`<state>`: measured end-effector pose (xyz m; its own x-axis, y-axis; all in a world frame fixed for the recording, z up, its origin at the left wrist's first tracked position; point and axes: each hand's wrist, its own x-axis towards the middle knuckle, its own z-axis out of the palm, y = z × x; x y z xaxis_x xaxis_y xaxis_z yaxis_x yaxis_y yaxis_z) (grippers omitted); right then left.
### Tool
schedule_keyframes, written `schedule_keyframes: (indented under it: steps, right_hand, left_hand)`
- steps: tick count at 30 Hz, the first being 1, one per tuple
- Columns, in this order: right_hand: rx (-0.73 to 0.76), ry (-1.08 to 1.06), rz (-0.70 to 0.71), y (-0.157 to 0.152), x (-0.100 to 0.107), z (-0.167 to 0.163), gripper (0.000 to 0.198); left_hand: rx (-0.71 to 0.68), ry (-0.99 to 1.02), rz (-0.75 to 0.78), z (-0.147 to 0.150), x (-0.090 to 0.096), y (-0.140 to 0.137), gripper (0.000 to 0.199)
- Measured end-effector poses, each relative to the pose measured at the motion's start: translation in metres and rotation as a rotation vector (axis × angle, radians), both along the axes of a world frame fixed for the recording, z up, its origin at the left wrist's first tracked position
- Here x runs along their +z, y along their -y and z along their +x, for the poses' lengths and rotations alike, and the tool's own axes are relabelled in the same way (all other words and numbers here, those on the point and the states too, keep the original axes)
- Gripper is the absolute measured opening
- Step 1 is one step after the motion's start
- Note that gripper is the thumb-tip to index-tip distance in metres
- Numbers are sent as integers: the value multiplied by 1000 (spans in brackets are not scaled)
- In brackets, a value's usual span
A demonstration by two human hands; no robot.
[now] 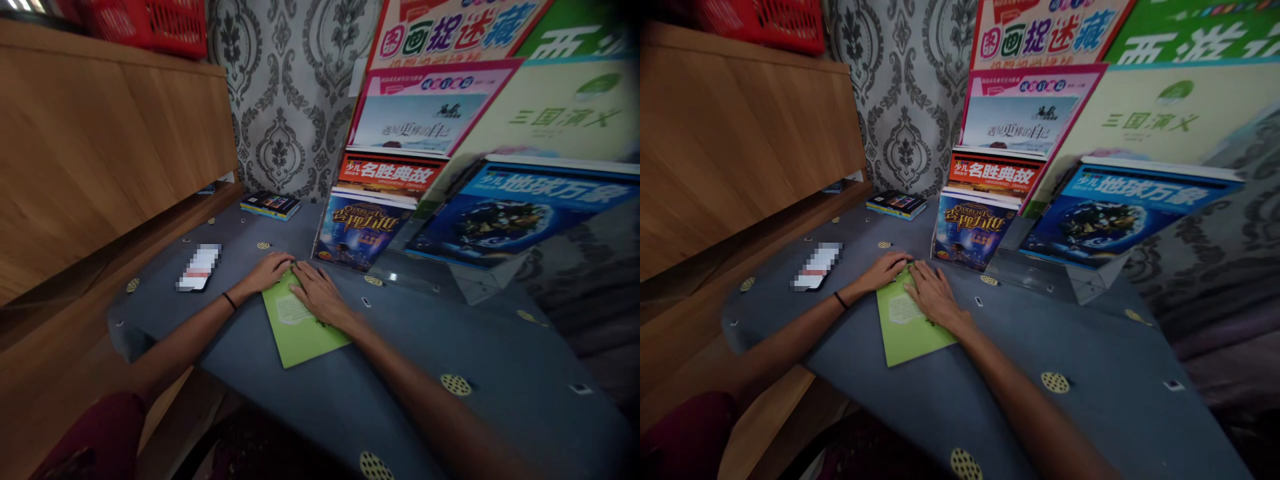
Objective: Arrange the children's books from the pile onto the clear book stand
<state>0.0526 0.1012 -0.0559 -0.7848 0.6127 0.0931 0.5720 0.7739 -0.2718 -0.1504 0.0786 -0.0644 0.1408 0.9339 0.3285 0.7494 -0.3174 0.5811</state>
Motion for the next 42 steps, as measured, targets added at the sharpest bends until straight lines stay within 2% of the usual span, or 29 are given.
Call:
schedule_keyframes:
  steps: [5, 13, 20, 23, 26, 30, 34, 37, 42]
  right_hand:
    - [4, -24, -7, 10, -9, 22, 57]
    - [11, -22, 9, 45, -13, 65, 61]
    - [14, 10, 35, 64, -16, 78, 67]
    - [11, 11, 30, 65, -15, 79, 68]
    - [11, 7, 29, 65, -14, 78, 69]
    - [18, -35, 12, 65, -15, 79, 66]
    - [24, -107, -42, 64, -14, 84, 61]
    - [-5, -220, -97, 62, -13, 87, 52]
    - [-48, -317, -158, 61, -9, 91, 49]
  left_hand:
    - [-36, -161, 15, 2, -1, 2, 34]
    - [-28, -267, 38, 7, 1, 7, 36]
    - [56, -435, 140, 15, 2, 15, 36]
    - [57, -512, 153, 23, 6, 27, 36]
    - [-31, -547, 126, 38, 7, 52, 42]
    - [-206, -543, 43, 59, 6, 97, 62]
    - [-387, -567, -56, 58, 15, 126, 87]
    - [-504, -570, -116, 38, 25, 125, 90]
    - [-509, -605, -133, 3, 37, 101, 73]
